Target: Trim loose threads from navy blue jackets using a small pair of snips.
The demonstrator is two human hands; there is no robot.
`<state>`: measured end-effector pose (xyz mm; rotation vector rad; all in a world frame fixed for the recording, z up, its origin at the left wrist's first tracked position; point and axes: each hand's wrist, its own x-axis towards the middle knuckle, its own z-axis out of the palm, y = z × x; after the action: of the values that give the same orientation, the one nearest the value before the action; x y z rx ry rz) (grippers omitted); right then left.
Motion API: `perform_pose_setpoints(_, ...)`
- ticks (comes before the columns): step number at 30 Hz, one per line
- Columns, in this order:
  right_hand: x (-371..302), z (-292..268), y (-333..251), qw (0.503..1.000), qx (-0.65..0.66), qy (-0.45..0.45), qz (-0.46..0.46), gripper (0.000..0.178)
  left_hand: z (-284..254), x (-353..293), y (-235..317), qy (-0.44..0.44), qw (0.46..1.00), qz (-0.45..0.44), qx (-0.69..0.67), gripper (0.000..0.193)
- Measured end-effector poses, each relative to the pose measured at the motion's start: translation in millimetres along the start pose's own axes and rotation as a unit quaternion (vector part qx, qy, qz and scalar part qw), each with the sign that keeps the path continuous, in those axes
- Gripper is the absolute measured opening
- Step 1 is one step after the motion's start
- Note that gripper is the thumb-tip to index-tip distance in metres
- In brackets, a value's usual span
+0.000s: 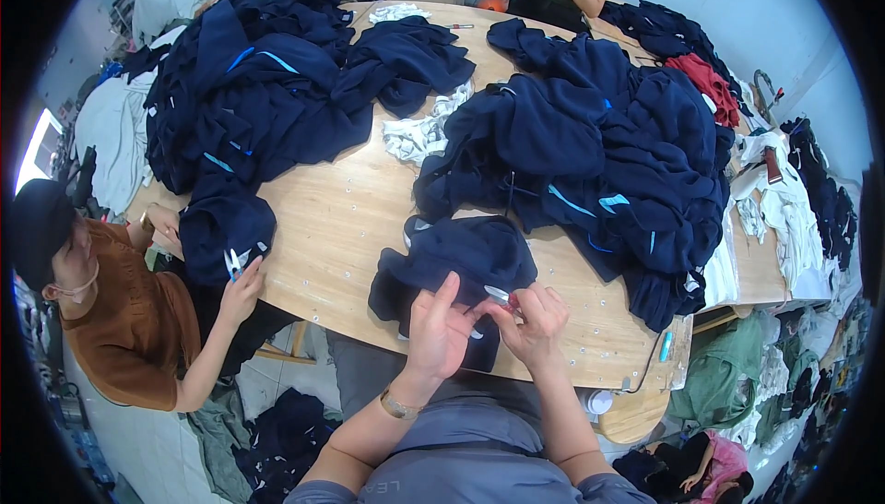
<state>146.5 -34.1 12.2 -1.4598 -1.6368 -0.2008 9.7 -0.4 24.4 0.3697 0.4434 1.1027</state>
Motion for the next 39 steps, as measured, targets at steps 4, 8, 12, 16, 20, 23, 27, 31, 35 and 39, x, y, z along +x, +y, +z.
perform_pose_setpoints(4, -8, 0, -8, 0.975, 0.159, -0.014, 0.155, 0.033, -3, 1, -1, 0.010, 0.997, -0.017, -0.074, 0.021)
perform_pose_setpoints(8, -4, 4, -21, 0.946, 0.250, -0.029, 0.204, 0.031, -6, 0, -7, 0.018, 0.998, 0.004, -0.059, 0.016)
perform_pose_setpoints(12, 0, 9, -33, 0.966, 0.156, -0.064, 0.197, 0.026, -10, -3, -7, -0.048, 0.997, 0.051, 0.011, 0.014)
perform_pose_setpoints(16, -1, 2, -40, 0.955, 0.245, -0.114, 0.127, 0.014, -1, -1, -3, 0.003, 0.997, 0.052, 0.064, 0.011)
perform_pose_setpoints(20, -7, -16, -34, 0.895, 0.372, -0.239, 0.056, 0.019, 1, 4, -3, 0.031, 0.996, 0.070, 0.054, 0.014)
perform_pose_setpoints(23, 0, -25, -32, 0.869, 0.443, -0.199, 0.096, 0.031, -8, 6, -1, 0.002, 0.995, 0.078, 0.055, 0.015)
perform_pose_setpoints(27, 0, -18, -23, 0.955, 0.234, -0.096, 0.154, 0.028, -8, 6, 0, 0.003, 0.996, 0.071, 0.058, 0.019)
perform_pose_setpoints(31, 0, -8, -13, 0.990, 0.089, -0.044, 0.099, 0.027, -5, 4, 1, -0.003, 0.997, 0.066, 0.043, 0.020)
perform_pose_setpoints(35, 0, -5, -10, 0.997, 0.013, -0.066, 0.045, 0.031, 1, 0, 3, 0.054, 0.996, 0.049, 0.050, 0.019)
perform_pose_setpoints(39, 1, -5, -10, 0.997, -0.011, -0.071, 0.020, 0.034, -9, 1, -1, 0.005, 0.996, 0.062, 0.058, 0.021)
